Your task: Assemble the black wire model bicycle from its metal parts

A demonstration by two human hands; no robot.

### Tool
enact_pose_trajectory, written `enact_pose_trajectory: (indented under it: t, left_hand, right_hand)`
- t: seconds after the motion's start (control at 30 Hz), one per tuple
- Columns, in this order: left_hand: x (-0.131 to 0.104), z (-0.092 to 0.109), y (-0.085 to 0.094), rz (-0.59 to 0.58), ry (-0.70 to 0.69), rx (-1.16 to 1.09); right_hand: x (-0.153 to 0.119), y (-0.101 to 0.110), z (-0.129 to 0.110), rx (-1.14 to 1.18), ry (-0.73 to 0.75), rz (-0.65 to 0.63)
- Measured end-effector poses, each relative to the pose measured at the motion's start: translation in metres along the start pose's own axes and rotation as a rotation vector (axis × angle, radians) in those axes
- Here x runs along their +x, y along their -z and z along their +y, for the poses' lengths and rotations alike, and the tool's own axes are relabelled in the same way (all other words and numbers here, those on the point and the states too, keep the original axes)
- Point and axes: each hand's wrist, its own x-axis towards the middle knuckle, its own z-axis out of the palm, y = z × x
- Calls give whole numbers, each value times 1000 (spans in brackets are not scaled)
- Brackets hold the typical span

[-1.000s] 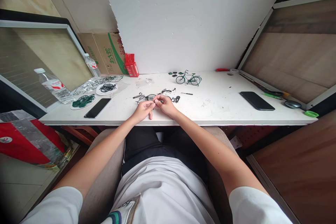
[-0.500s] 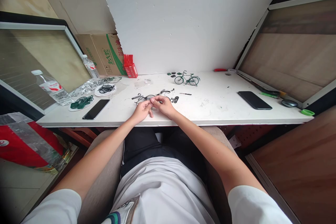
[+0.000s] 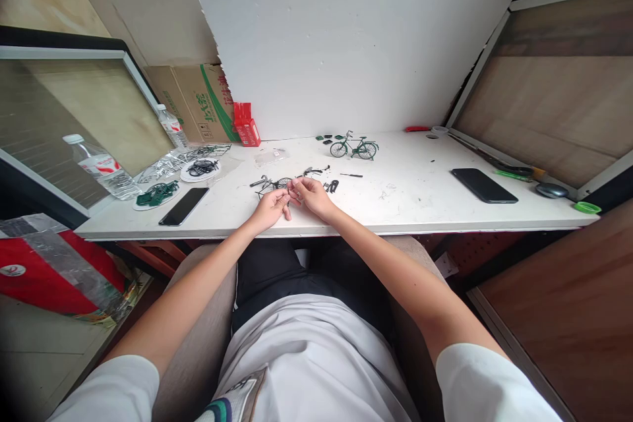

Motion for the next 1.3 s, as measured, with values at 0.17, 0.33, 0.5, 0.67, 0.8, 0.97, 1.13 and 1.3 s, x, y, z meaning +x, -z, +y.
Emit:
enact_pose_trajectory:
  t: [0.17, 0.33, 0.5, 0.67, 0.8, 0.97, 1.13, 1.3]
  left_hand:
    - [0, 2, -2, 6, 33, -65]
    - [0, 0, -3, 2, 53, -106]
    - [0, 1, -2, -1, 61, -117]
    - [0, 1, -2, -3, 53, -115]
    - [-1, 0, -2, 9, 53, -109]
    - [2, -5, -3, 84, 43, -106]
    - [6, -12, -3, 262, 77, -108]
    - [7, -14, -3, 255, 69, -117]
  right_hand:
    - [13, 59, -11, -563, 216, 84]
    - [20, 133, -3, -1152, 6, 224]
    - [17, 160, 14, -1430, -320, 234]
    - [14, 160, 18, -1428, -397, 221]
    - [15, 154, 15, -1278, -316, 244]
    - [22, 109, 13, -618, -38, 300]
    - [14, 42, 13, -265, 127, 153]
    - [5, 22, 18, -325, 204, 118]
